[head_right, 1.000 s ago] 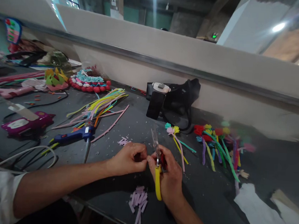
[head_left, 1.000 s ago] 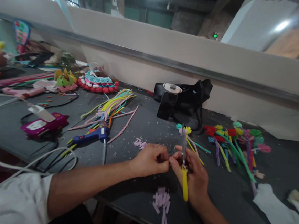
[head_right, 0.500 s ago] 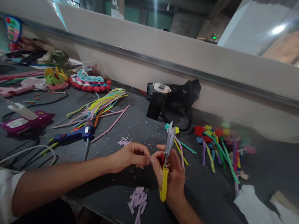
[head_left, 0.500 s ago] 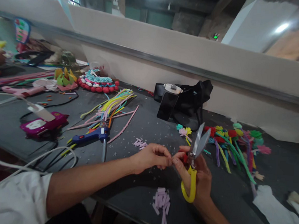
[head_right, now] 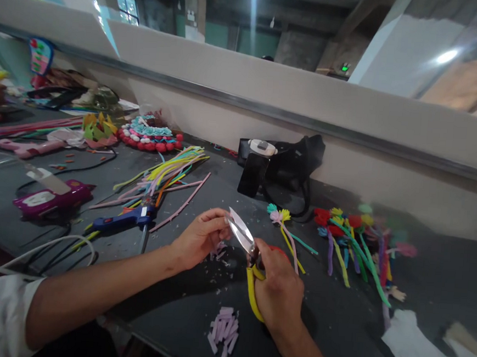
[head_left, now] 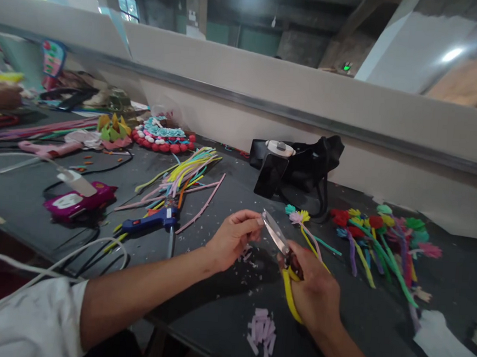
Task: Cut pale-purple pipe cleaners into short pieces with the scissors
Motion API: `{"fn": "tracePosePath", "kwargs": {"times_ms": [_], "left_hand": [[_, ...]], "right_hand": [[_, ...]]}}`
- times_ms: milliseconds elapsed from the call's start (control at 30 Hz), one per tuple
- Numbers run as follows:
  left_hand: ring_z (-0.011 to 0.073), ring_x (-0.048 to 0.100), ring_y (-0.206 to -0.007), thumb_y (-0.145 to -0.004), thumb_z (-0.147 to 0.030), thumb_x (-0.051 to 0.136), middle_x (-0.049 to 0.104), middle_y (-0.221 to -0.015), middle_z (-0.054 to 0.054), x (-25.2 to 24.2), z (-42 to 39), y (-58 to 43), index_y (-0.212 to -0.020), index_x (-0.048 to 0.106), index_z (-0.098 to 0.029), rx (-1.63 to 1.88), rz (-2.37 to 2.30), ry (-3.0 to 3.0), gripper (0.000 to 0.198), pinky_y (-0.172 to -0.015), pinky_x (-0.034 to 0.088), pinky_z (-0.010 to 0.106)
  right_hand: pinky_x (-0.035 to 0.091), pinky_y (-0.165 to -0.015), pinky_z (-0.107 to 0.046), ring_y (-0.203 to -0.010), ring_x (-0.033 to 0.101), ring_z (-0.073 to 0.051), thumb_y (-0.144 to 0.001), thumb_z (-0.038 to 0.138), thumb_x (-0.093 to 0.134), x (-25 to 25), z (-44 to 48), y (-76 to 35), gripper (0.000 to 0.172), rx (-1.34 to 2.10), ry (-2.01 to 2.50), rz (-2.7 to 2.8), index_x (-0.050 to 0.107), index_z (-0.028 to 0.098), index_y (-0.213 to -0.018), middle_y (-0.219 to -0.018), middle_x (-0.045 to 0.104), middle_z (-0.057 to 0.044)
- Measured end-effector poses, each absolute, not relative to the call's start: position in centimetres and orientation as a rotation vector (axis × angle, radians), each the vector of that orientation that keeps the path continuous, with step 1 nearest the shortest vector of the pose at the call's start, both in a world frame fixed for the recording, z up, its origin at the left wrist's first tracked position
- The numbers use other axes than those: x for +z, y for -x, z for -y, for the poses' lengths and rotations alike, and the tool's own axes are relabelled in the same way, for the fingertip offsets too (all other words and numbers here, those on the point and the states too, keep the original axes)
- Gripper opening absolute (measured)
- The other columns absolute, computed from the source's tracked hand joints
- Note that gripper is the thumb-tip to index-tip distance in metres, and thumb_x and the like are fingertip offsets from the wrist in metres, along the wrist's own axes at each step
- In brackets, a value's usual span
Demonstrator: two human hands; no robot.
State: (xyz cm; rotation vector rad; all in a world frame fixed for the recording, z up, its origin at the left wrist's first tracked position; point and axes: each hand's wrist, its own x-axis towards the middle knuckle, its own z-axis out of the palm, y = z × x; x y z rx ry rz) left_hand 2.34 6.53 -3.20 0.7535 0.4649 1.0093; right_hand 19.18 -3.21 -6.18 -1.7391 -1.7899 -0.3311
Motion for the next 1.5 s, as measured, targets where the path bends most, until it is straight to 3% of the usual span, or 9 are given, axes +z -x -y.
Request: {"fn": "tracePosePath", "kwargs": {"times_ms": [300,567,767,967,1067,1200,1500], "left_hand": [[0.0067,0.05,-0.054,-0.065,-0.02,0.077,0.062,-0.062,-0.002,-3.2,-6.4,-2.2,-0.073,0.067,-0.015,1.019,-0.472,-0.746,0.014,-0.06,0.039,0.023],[0.0065,0.049,-0.054,-0.066,-0.02,0.075,0.063,-0.061,0.0,-3.1,-6.5,-2.3,-0.073,0.068,-0.013,1.031,-0.525,-0.783,0.012,-0.059,0.036,0.022],[0.0066,0.046,-0.051,-0.067,-0.022,0.074,0.055,-0.054,-0.003,-3.0,-6.5,-2.2,-0.069,0.066,-0.013,0.977,-0.501,-0.82,0.012,-0.057,0.035,0.022],[0.0068,0.045,-0.052,-0.068,-0.023,0.071,0.055,-0.054,-0.003,-3.3,-5.9,-2.2,-0.068,0.067,-0.013,0.816,-0.505,-0.99,0.01,-0.055,0.033,0.022],[0.0066,0.046,-0.053,-0.066,-0.021,0.07,0.059,-0.061,-0.002,-3.8,-5.7,-2.2,-0.069,0.068,-0.013,0.726,-0.517,-1.082,0.008,-0.055,0.033,0.022],[0.0071,0.046,-0.055,-0.067,-0.022,0.07,0.058,-0.062,-0.002,-4.0,-5.3,-2.2,-0.072,0.068,-0.013,0.6,-0.503,-1.174,0.01,-0.055,0.033,0.021],[0.008,0.046,-0.058,-0.073,-0.028,0.067,0.056,-0.064,-0.002,-4.2,-4.9,-2.4,-0.074,0.066,-0.014,0.553,-0.535,-1.361,0.014,-0.055,0.035,0.02]], "right_hand": [[0.049,-0.074,-0.028,-0.088,0.067,-0.02,-0.085,0.022,0.052,-6.8,3.1,-19.7,0.039,-0.472,1.804,1.845,0.058,0.024,-0.124,-0.102,0.071,-0.004],[0.049,-0.069,-0.027,-0.086,0.068,-0.02,-0.084,0.021,0.052,-6.8,3.1,-19.7,0.038,-0.493,1.854,1.844,0.061,0.024,-0.121,-0.103,0.072,-0.004],[0.051,-0.07,-0.025,-0.083,0.07,-0.018,-0.089,0.033,0.051,-6.4,2.9,-19.2,0.03,-0.255,1.833,1.767,0.063,0.024,-0.116,-0.099,0.073,-0.003],[0.054,-0.071,-0.026,-0.074,0.068,-0.017,-0.083,0.046,0.061,-4.7,2.8,-18.6,0.042,-0.034,1.614,1.493,0.064,0.018,-0.114,-0.095,0.072,-0.006],[0.054,-0.065,-0.024,-0.064,0.065,-0.013,-0.081,0.041,0.065,-4.0,3.0,-18.1,0.043,0.231,1.495,1.388,0.061,0.019,-0.118,-0.082,0.07,-0.001],[0.055,-0.071,-0.025,-0.073,0.066,-0.013,-0.081,0.033,0.067,-3.7,3.5,-17.5,0.043,0.49,1.33,1.311,0.057,0.024,-0.122,-0.085,0.07,0.0],[0.051,-0.063,-0.021,-0.065,0.061,-0.01,-0.082,0.026,0.063,-4.0,3.4,-17.6,0.031,0.45,1.323,1.359,0.058,0.023,-0.112,-0.077,0.063,0.003]]}}
